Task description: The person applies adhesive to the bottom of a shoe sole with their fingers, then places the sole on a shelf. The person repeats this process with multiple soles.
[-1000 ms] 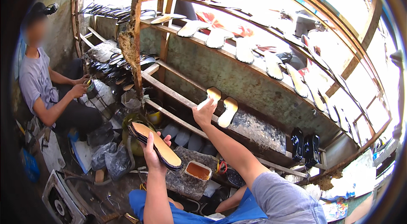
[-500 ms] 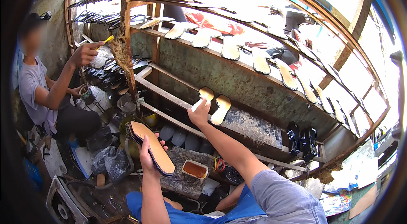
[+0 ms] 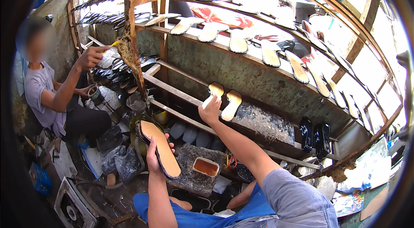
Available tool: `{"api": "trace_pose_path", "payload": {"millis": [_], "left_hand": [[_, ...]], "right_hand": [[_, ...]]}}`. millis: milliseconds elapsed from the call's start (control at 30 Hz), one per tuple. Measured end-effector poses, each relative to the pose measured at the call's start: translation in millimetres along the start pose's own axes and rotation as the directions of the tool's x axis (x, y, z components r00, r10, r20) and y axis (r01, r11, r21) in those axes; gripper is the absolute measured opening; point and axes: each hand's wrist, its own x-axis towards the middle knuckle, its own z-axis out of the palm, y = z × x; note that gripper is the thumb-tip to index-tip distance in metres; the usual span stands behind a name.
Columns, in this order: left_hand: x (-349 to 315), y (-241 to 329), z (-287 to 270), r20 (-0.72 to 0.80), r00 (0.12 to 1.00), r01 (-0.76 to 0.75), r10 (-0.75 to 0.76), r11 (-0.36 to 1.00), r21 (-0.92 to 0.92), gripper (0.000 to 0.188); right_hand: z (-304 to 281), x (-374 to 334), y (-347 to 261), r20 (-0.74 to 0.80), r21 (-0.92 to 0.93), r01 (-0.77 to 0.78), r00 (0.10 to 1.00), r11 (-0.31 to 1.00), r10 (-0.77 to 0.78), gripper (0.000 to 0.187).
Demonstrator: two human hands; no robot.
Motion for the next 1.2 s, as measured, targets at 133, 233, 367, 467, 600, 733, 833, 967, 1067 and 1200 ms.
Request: {"api": "trace_pose_path", "payload": {"millis": [133,233,367,467,600,733,833,967,1067,1200], "left_hand": [[1,0,-1,0.004,1.0,-0.016,0.016,1.0,0.01,0.054],[1,0,0,-0.025,1.0,-0.016,0.017,1.0,0.012,0.053],[0,3,2,-0.031,0.999,-0.009,0.009,1.0,0.01,0.052],[-2,6,1,-0.044,0.999,-0.003,0.001,0.999,-0.039,0.049],[-5,8,-1,-0.056,0.998,-0.029,0.028,0.999,-0.015,0.049],[-5,7,1,-0.052,0.999,-0.01,0.01,1.0,0.007,0.05],[-4,5,3,-0.037,0.999,-0.003,0.004,1.0,0.009,0.05],[-5,1,4,-0.023,1.0,0.005,-0.004,1.0,0.026,0.05],[-5,0,3,-0.03,0.999,0.018,-0.017,0.999,0.035,0.051],[-6,0,5,0.015,0.998,0.053,-0.054,0.998,0.047,0.052]], "right_hand": [[-2,1,-1,-0.01,-0.007,0.018,1.0,1.0,-0.018,0.092],[-4,-3,-9,-0.009,-0.01,0.025,1.0,1.0,-0.025,0.093],[-15,-19,-26,-0.104,-0.184,0.052,0.992,0.982,-0.072,0.087],[-43,-31,-25,-0.142,-0.15,0.225,0.959,0.963,-0.246,0.087],[-87,-34,-5,-0.252,-0.259,0.154,0.942,0.954,-0.22,0.089],[-106,-48,13,-0.093,-0.322,0.163,0.975,0.933,-0.202,0.096],[-110,-55,19,-0.077,-0.338,0.193,0.97,0.921,-0.231,0.097],[-114,-54,24,-0.083,-0.345,0.197,0.967,0.918,-0.239,0.094],[-118,-56,20,-0.07,-0.352,0.16,0.978,0.922,-0.196,0.091],[-119,-88,-9,-0.097,-0.217,0.247,0.957,0.944,-0.272,0.085]]}}
